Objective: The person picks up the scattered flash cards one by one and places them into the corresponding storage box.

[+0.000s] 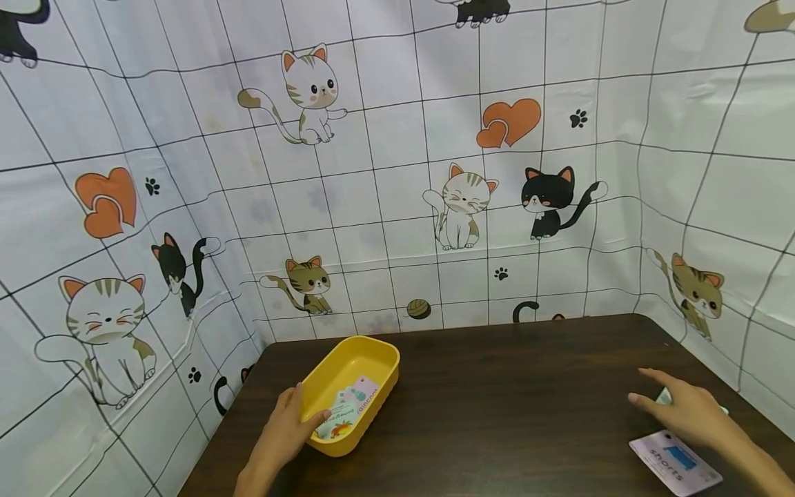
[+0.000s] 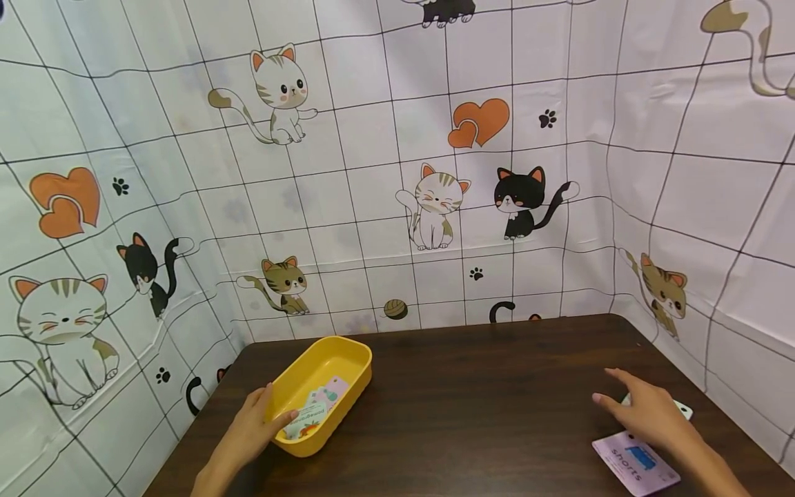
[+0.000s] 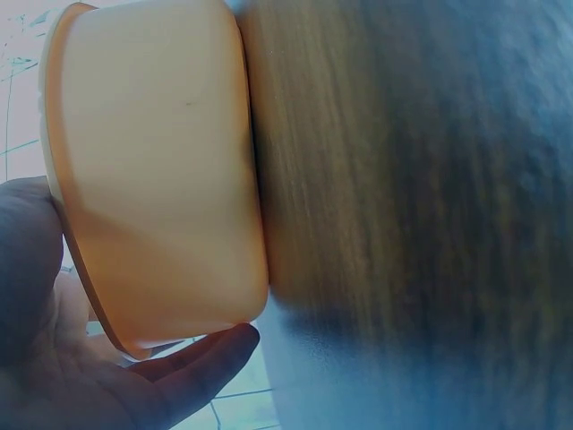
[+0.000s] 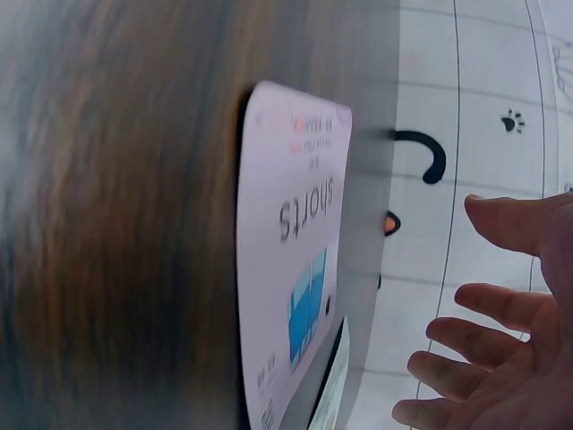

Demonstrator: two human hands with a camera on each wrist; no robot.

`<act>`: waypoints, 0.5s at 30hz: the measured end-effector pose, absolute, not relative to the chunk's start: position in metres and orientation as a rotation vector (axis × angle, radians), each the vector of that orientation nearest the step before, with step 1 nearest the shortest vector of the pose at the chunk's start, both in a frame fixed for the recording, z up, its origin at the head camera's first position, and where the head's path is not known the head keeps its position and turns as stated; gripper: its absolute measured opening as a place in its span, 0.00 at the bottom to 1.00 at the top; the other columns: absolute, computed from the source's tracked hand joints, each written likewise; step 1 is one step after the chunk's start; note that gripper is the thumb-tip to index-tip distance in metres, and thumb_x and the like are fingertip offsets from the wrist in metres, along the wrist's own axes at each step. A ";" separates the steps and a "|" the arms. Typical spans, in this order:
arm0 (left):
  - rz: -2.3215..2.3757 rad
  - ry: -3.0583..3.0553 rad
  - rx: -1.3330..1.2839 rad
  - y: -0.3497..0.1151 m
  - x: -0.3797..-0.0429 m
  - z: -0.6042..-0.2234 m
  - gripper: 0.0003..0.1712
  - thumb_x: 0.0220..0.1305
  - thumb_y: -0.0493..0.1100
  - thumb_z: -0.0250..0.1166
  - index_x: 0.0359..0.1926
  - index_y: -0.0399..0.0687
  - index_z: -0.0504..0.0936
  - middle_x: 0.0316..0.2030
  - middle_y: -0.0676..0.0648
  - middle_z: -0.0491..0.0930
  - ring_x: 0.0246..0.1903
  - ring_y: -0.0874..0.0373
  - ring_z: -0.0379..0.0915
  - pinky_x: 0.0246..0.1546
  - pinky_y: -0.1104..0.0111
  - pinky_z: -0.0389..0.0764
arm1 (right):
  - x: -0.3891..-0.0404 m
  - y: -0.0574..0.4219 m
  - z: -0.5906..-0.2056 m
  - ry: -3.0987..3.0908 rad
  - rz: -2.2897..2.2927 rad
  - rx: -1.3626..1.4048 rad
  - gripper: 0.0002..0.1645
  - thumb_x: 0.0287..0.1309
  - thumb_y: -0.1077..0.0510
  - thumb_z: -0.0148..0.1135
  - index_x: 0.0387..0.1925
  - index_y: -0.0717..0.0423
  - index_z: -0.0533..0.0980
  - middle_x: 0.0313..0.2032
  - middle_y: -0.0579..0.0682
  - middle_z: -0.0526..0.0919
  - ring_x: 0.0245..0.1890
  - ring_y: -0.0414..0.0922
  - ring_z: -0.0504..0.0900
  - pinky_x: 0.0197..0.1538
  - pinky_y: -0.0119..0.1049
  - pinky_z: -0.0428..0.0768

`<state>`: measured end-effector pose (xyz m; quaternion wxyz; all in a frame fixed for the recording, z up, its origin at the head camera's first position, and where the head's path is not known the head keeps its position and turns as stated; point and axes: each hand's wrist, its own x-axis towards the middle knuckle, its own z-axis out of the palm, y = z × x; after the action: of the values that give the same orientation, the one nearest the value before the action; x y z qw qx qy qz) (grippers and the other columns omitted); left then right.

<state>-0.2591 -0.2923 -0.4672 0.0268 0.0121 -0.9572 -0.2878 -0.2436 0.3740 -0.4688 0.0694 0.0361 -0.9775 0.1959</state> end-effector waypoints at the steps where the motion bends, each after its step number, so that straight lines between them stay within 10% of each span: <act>1: -0.894 -2.958 0.042 -0.292 -0.259 -0.467 0.61 0.73 0.66 0.66 0.83 0.27 0.51 0.78 0.23 0.57 0.71 0.24 0.67 0.68 0.32 0.71 | -0.243 0.377 -0.469 -2.944 0.588 0.103 0.44 0.77 0.39 0.60 0.70 0.75 0.68 0.60 0.87 0.74 0.52 0.89 0.75 0.43 0.78 0.78; 15: -0.881 -2.958 0.033 -0.291 -0.259 -0.469 0.60 0.73 0.65 0.67 0.82 0.26 0.52 0.77 0.23 0.58 0.71 0.24 0.66 0.69 0.32 0.70 | -0.243 0.416 -0.481 -2.960 0.573 -0.025 0.48 0.77 0.37 0.58 0.64 0.82 0.65 0.59 0.89 0.72 0.53 0.90 0.73 0.46 0.80 0.74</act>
<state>-0.2591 -0.2913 -0.4690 0.0277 0.0105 -0.9579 -0.2854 -0.2429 0.4165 -0.4805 0.0630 -0.0082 -0.9798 0.1898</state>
